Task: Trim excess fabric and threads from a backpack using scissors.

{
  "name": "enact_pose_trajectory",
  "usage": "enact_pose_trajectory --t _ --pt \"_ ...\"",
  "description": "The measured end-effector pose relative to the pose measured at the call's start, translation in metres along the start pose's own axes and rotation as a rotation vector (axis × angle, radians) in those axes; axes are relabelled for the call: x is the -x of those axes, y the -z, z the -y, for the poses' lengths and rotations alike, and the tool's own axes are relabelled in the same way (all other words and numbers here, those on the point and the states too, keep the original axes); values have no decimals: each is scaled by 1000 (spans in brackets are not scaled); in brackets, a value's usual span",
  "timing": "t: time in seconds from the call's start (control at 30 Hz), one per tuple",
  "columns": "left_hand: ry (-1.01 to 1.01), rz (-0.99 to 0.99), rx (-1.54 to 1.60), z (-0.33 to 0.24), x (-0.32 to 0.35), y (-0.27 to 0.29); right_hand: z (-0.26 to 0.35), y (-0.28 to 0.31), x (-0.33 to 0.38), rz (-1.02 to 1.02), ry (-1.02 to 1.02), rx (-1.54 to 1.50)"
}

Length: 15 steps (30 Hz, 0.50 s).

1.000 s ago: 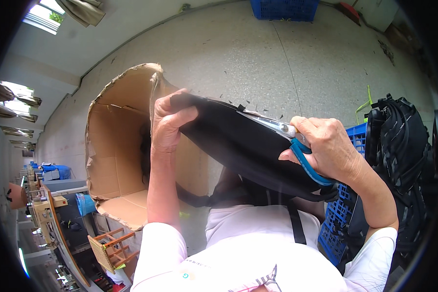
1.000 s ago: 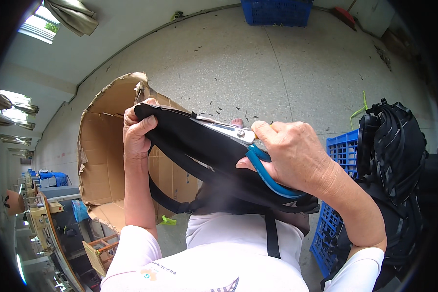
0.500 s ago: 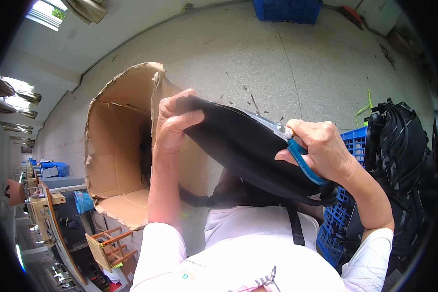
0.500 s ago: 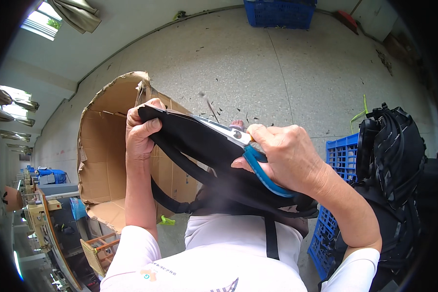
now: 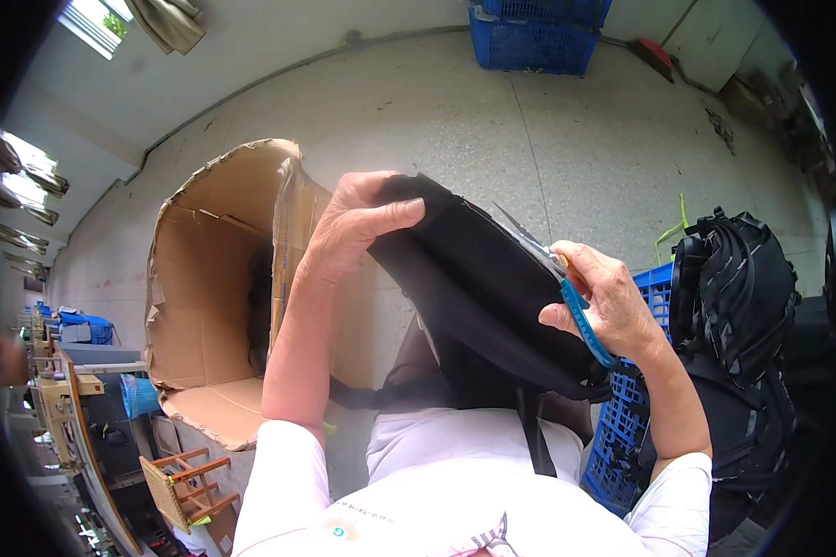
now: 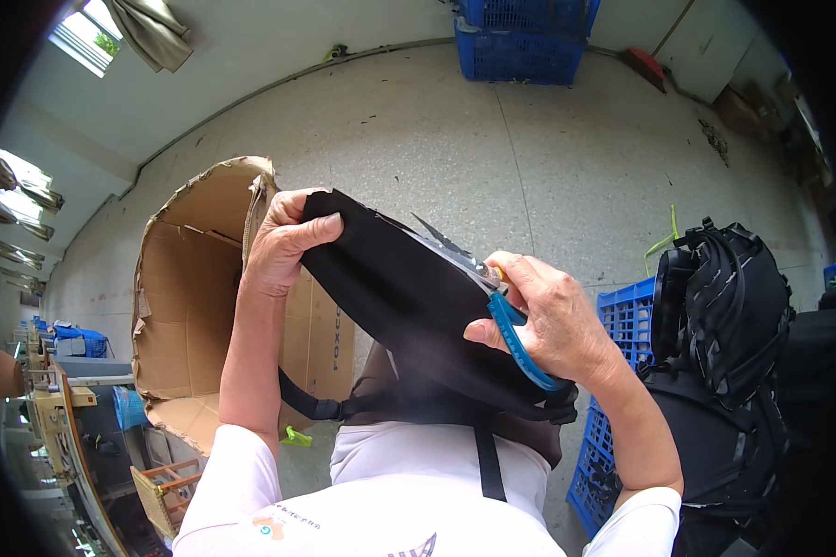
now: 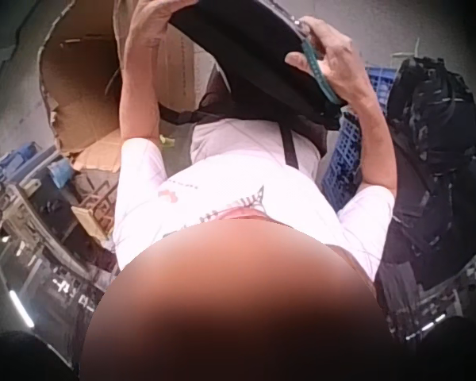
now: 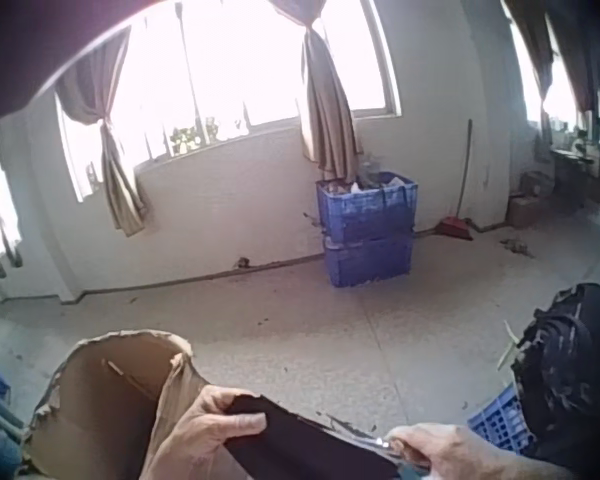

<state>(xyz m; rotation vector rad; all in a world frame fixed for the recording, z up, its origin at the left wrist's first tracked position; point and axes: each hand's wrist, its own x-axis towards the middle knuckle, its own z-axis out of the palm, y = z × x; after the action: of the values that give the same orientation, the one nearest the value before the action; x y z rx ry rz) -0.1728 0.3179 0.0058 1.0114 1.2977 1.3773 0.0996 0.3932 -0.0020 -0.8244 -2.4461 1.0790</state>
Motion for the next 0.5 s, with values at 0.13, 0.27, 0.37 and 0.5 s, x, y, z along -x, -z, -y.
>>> enact_pose_trajectory --t 0.13,0.27,0.37,0.5 --pt "-35 52 35 -3 0 -2 0 12 1 39 63 143" --pt "-64 65 38 2 -1 1 -9 7 6 -26 177 230" --pt "-50 66 38 2 1 1 -7 5 8 -38 170 239" --pt "-59 56 23 5 -1 2 -1 1 9 -48 193 229"
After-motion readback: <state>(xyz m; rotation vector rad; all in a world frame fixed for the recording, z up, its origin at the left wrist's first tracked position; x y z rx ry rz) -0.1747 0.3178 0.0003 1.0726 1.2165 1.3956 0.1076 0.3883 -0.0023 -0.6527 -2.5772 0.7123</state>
